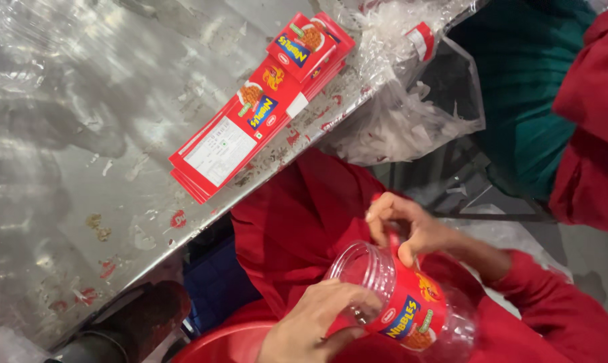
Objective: The person applies adhesive labels to the outside of clear plastic jars by hand.
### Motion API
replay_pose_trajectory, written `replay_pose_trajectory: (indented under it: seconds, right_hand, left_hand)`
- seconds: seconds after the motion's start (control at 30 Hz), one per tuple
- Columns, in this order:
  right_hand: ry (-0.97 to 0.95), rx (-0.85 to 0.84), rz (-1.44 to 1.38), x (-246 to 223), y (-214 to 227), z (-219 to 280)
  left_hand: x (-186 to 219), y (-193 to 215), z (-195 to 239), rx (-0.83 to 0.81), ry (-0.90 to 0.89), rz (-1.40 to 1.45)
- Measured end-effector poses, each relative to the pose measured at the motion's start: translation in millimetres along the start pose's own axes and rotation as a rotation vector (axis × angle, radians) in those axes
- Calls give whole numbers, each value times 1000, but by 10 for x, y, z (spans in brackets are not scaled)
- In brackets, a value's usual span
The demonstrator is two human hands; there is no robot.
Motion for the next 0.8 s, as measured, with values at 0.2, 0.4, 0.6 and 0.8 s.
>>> replay_pose_trajectory:
  seconds: [0.2, 0.4, 0.6, 0.8]
  right_hand:
    - [81, 120, -207, 252, -402, -167]
    - [418, 676, 388, -707, 69, -114]
    - [770, 581, 1296, -1258, -444, -79]
    - [696, 566, 1241, -1304, -508, -55]
  left_hand:
    - [-588, 29, -74, 873, -29, 801]
    - [-417, 101, -142, 1235, 99, 267]
    - [-379, 93, -153, 1003, 128, 527]
    - [-348, 44, -103, 1061, 20, 498]
Point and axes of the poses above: each hand's wrist, its own z-axis away from the middle knuckle, its own y-axis out of the back of the hand, x = y × z, the point moved 8 cm from there along -z, towards the middle knuckle, and after that the axes turned 4 degrees about -y, right-handed, at the moved point
